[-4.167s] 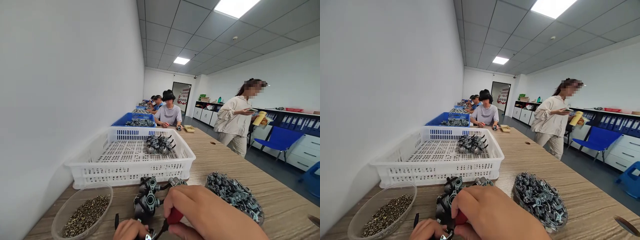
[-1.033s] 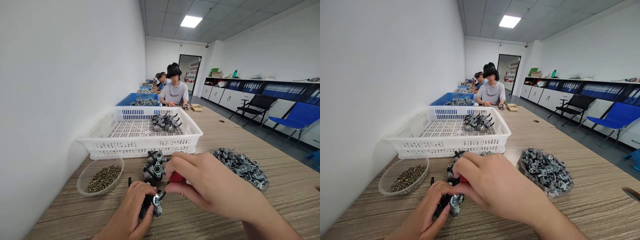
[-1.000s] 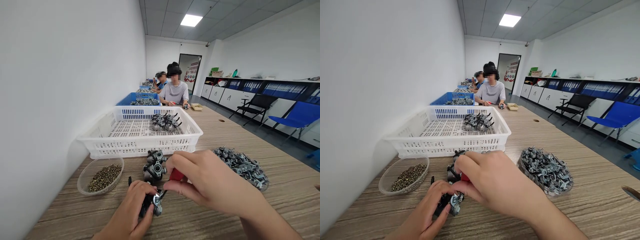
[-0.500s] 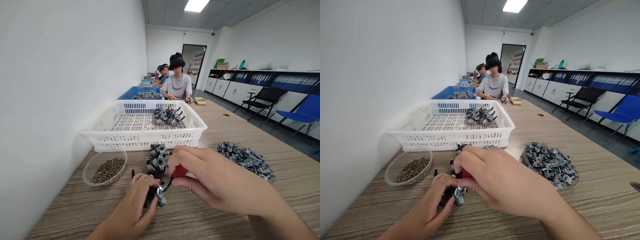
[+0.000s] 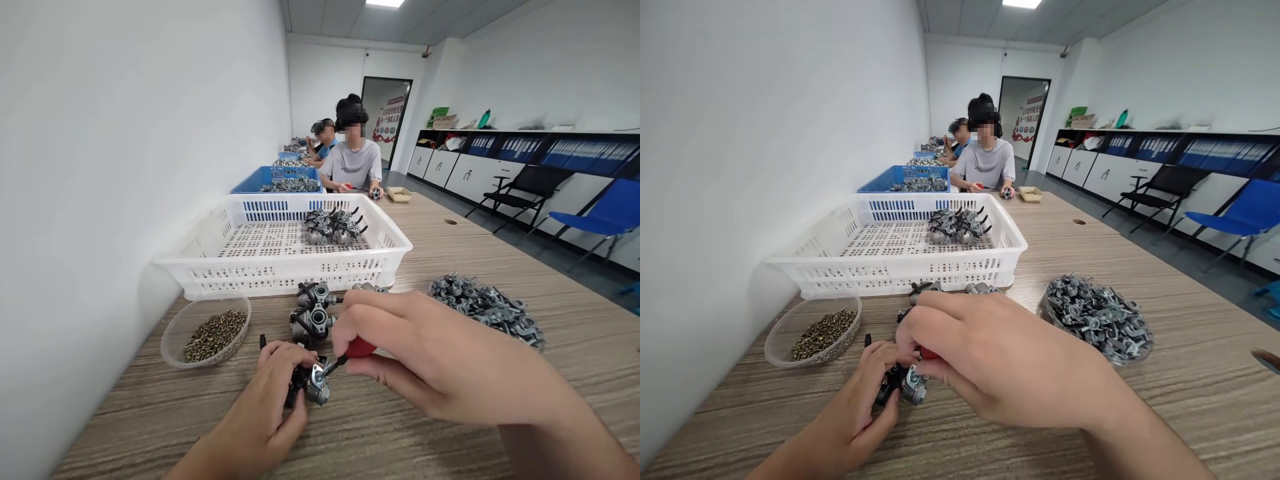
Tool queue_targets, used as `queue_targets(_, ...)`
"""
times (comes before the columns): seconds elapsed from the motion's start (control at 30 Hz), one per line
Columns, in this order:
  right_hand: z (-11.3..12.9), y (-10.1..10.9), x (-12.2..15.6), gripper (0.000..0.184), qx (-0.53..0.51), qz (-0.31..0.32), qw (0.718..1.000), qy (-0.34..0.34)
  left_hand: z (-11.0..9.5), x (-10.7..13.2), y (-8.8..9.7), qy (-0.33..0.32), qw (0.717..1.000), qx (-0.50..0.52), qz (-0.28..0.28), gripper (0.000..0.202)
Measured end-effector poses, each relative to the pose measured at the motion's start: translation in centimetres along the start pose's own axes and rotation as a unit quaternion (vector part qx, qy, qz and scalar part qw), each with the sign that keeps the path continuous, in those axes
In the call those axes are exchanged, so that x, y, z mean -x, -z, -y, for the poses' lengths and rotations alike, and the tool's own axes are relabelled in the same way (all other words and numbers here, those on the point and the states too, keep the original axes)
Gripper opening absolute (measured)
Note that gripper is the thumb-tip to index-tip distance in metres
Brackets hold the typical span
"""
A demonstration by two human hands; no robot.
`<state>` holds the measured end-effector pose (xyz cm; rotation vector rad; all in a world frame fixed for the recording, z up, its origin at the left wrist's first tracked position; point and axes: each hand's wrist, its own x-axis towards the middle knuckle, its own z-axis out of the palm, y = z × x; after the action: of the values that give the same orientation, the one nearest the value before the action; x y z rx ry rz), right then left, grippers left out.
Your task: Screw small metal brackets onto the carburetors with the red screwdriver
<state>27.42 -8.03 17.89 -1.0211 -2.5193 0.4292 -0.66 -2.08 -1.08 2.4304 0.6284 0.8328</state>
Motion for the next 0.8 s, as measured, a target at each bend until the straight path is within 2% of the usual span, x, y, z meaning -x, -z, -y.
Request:
queue_targets(0.03, -0.1, -0.2, -0.2, 0.005, 0.021, -0.013, 1.000, 0.013, 0.0, 0.0, 0.0, 0.005, 1.000, 0.006, 0.002, 0.055)
queue_targets(0.1, -0.3, -0.6, -0.6, 0.021, 0.087, -0.057, 0.994, 0.024, 0.1, 0.0, 0.0, 0.013, 1.000, 0.012, 0.002, 0.058)
queue_targets(0.17, -0.2, -0.9, -0.8, 0.032, 0.144, -0.090, 0.985, 0.009, 0.0, 0.0, 0.1, 0.015, 1.000, 0.011, -0.005, 0.057)
queue_targets(0.2, -0.1, -0.9, -0.7, 0.032, 0.154, -0.094, 0.983, -0.008, 0.0, 0.0, 0.1, 0.013, 1.000, 0.009, -0.008, 0.058)
queue_targets(0.3, 0.3, -0.4, 0.0, 0.021, 0.104, -0.055, 0.992, -0.052, -0.1, 0.0, 0.1, 0.011, 1.000, 0.001, -0.008, 0.063)
queue_targets(0.43, 0.7, 0.1, 0.6, 0.023, 0.038, -0.008, 0.998, -0.046, -0.1, 0.0, 0.0, 0.006, 1.000, -0.005, -0.003, 0.066)
queue_targets(0.53, 0.4, -0.1, 0.2, 0.003, 0.067, -0.021, 0.997, -0.023, -0.1, 0.1, 0.0, 0.008, 1.000, -0.002, -0.002, 0.065)
queue_targets(0.67, -0.3, -0.8, -0.4, 0.034, 0.159, -0.071, 0.985, -0.004, -0.1, 0.3, 0.1, 0.014, 1.000, -0.001, -0.008, 0.060)
queue_targets(0.73, -0.5, -0.9, -0.3, 0.037, 0.173, -0.080, 0.982, -0.020, -0.1, 0.3, 0.1, 0.017, 1.000, -0.002, -0.006, 0.059)
queue_targets(0.8, -0.3, -0.7, -0.1, 0.029, 0.142, -0.077, 0.986, -0.037, -0.1, 0.2, 0.1, 0.015, 1.000, -0.003, -0.001, 0.062)
